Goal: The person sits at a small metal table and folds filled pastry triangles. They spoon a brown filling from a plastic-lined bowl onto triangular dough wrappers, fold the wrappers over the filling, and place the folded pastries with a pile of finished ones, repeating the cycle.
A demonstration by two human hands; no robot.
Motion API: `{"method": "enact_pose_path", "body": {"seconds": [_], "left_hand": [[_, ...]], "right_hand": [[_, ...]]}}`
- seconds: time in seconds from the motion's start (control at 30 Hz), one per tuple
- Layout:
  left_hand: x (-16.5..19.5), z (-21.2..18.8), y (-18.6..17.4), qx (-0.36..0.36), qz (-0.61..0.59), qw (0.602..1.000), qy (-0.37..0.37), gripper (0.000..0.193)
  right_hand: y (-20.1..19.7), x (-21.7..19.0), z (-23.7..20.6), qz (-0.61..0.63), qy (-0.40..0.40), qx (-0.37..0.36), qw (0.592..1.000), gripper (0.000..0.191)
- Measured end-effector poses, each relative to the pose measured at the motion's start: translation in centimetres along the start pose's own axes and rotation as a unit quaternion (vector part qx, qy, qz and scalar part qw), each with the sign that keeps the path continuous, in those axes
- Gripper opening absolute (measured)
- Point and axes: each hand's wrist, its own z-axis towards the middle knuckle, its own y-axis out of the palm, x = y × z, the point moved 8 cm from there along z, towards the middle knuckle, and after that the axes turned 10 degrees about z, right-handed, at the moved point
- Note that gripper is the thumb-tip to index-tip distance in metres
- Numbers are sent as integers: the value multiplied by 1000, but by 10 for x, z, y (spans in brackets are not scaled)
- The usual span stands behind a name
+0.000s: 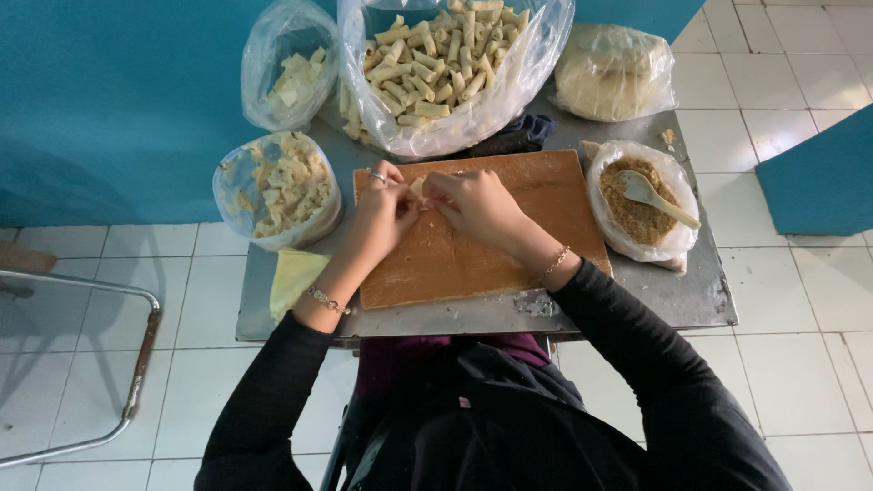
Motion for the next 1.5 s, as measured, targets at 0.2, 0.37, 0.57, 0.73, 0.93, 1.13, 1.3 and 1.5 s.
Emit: {"method": "enact_pose_path", "body": {"seconds": [0.2,0.37,0.57,0.73,0.93,1.13,1.3,1.5], "left_hand": [[-4,7,3,5,-24,999,-31,18],[0,0,-3,17,43,999,-12,22],[5,-17,-8,8,175,984,42,22],[-3,-15,-4,-8,169,985,41,19],[1,-17,-5,10,184,981,65,14],[-3,-17,-3,22,184,982,34,7],[-7,-18,-9,59,158,986,-12,9],[6,-22,-7,68,265,959,67,10]], "right_hand": [[0,0,11,3,19,14,1000,11],[2,-5,10,-83,0,40,996,9],[12,-11,-9,-158,-52,28,986,15],[11,-15,-14,-155,-61,54,985,33],[16,-11,-11,-117,-69,47,990,26],[14,-12,-6,-138,-75,64,985,23],[8,-4,2,-62,-7,57,996,13],[5,11,14,55,52,27,997,11]]}}
